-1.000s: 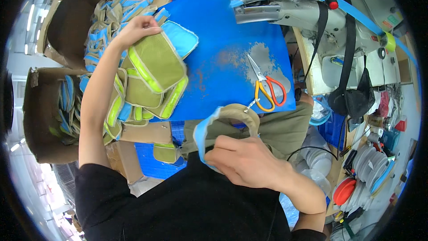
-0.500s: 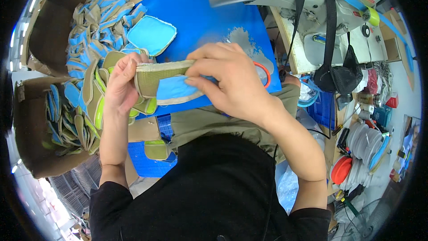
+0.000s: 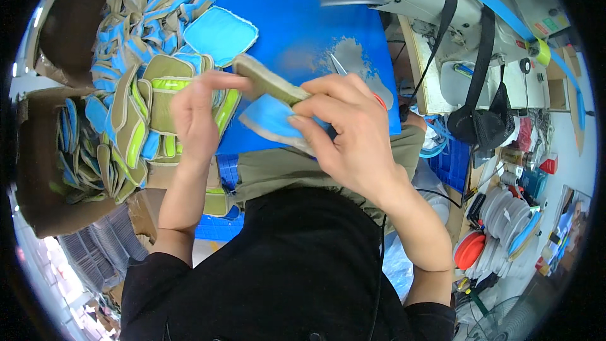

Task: The person aligns a light blue fabric piece with a beige mesh fabric piece and sews them together using a sewing machine. They repeatedly pick up fabric pieces, position them under the needle, and guide them through the machine. The person also uses scissors to trim threads after sewing.

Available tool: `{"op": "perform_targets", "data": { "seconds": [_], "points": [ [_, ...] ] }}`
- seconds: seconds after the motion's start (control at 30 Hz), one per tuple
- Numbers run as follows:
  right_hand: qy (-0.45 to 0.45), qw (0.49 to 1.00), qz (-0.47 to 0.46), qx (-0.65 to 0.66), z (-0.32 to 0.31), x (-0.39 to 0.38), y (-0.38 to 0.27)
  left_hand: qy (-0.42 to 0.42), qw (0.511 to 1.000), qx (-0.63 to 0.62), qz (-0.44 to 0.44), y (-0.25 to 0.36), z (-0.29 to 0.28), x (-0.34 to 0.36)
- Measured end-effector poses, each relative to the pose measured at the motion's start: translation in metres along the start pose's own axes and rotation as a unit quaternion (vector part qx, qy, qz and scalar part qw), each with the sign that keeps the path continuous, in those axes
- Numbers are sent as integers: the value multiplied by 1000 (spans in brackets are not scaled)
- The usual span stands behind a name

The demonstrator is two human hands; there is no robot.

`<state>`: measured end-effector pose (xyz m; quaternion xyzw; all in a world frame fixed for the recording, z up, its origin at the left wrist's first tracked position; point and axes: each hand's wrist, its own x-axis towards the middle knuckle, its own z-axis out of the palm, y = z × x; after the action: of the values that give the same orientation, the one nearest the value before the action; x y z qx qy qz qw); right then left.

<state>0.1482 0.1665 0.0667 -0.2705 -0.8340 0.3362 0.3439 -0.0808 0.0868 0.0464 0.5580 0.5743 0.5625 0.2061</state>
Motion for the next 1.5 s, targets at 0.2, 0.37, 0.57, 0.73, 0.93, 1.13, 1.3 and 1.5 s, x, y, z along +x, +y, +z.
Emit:
{"op": "perform_targets", "data": {
  "seconds": [0.2,0.37,0.57,0.73,0.93,1.13,1.3,1.5],
  "points": [
    [-17,1000,25,-7,-3,4,2,-108,991,-8,-80,-10,6,19],
    [-29,997,44,48,-4,-1,24,-118,992,20,-30,-12,4,46],
    [-27,1000,-5,0,-12,-10,14,-57,890,-328,-313,-81,-18,52],
    [-156,980,47,117,-11,-52,4,-63,857,-356,-368,-111,-29,54],
    [-194,970,46,139,1,-73,-1,-51,823,-403,-398,-119,-29,52],
    [-226,966,-4,124,-9,-62,-16,-70,815,-410,-404,-112,-33,48],
    [-87,993,-72,-47,-6,-11,4,-159,831,-361,-393,-81,-25,27],
    [-83,995,-31,34,2,2,41,-238,766,-456,-385,-57,-23,11]
  ]
}}
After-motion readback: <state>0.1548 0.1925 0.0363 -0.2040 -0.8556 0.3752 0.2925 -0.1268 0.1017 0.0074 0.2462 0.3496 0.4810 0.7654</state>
